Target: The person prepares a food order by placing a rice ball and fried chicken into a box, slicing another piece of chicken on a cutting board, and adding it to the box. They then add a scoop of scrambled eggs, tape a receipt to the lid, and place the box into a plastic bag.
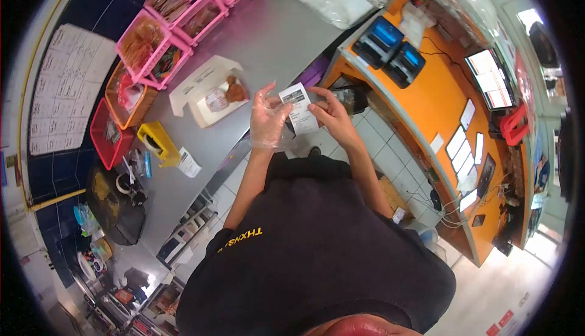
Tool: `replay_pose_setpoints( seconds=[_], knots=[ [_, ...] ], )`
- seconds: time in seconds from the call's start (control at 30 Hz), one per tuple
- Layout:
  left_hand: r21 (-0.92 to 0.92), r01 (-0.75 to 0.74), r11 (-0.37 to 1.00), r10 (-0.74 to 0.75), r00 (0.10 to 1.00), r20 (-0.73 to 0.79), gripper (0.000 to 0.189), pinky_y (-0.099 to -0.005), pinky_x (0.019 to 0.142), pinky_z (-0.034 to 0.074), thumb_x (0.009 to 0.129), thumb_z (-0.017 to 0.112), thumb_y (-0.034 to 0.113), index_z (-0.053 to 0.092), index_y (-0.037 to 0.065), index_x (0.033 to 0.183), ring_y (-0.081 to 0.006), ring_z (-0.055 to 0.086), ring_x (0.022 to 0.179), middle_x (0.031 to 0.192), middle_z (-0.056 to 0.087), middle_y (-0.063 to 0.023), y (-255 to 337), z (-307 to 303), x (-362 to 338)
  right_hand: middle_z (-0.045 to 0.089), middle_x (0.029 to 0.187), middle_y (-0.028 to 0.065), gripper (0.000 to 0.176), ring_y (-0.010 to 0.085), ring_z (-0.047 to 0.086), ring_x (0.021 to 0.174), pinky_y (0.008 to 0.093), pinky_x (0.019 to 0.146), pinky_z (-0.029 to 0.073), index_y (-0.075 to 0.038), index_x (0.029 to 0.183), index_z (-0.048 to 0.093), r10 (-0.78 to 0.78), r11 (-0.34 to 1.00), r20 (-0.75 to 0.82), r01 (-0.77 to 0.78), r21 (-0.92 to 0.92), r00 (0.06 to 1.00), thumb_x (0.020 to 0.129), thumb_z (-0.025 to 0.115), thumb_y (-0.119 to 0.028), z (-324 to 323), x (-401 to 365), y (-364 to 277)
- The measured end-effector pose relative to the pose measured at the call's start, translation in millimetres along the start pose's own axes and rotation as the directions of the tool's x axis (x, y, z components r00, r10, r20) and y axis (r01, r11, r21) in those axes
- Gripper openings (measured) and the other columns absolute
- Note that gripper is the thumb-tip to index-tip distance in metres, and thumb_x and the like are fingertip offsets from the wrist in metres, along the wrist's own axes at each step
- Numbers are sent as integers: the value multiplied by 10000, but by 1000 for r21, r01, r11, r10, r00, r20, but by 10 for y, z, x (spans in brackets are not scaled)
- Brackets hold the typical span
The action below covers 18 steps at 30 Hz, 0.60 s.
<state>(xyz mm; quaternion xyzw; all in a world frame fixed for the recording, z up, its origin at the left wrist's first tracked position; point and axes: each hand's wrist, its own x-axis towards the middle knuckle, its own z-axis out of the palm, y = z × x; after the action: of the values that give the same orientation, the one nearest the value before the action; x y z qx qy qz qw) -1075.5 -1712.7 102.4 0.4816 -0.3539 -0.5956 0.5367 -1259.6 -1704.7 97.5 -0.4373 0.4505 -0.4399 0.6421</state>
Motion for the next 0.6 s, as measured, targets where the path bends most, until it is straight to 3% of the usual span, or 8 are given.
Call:
replay_pose_setpoints(
  seconds=[0.07, 0.2, 0.37, 0.47, 0.6],
  knots=[
    [17, -40, 999, 40, 999, -7, 632, -289, 815, 568, 866, 710, -37, 417, 52, 1418, -177, 652, 975, 1104, 612, -135, 26, -210, 88, 680, 906, 18, 430, 58, 537, 729, 232, 618, 425, -33, 1368, 503, 45, 997, 73, -41, -59, 996, 991, 634, -195, 117, 139, 58],
    [10, -32, 999, 32, 998, -47, 614, -287, 789, 576, 867, 710, -33, 430, 48, 1407, -167, 649, 956, 1095, 617, -126, 252, -552, 270, 680, 895, 11, 365, 53, 523, 708, 232, 601, 417, -34, 1302, 567, 120, 987, 140, -103, -126, 983, 988, 644, -204, 423, 407, 61],
    [58, -149, 987, 152, 986, -63, 579, -279, 734, 593, 861, 725, -18, 465, 53, 1374, -164, 654, 941, 1062, 629, -110, 311, -1060, 522, 695, 920, 35, 276, 86, 610, 766, 246, 629, 506, -26, 1175, 635, 189, 981, 258, -173, -82, 948, 987, 654, -227, 823, 669, 154],
    [127, -132, 983, 142, 988, -67, 569, -283, 715, 603, 862, 728, -17, 468, 55, 1363, -165, 662, 903, 1062, 633, -115, 315, -1369, 595, 698, 937, 50, 276, 101, 635, 801, 255, 637, 537, -21, 1161, 635, 211, 976, 233, -189, -110, 949, 995, 643, -241, 1014, 799, 319],
    [62, -88, 994, 93, 992, -90, 559, -292, 707, 614, 867, 721, -22, 465, 51, 1358, -172, 674, 890, 1066, 637, -119, 374, -1633, 604, 699, 949, 53, 277, 107, 634, 806, 259, 679, 528, -21, 1157, 642, 259, 960, 233, -222, -171, 938, 1006, 626, -253, 1240, 892, 363]
  ],
)
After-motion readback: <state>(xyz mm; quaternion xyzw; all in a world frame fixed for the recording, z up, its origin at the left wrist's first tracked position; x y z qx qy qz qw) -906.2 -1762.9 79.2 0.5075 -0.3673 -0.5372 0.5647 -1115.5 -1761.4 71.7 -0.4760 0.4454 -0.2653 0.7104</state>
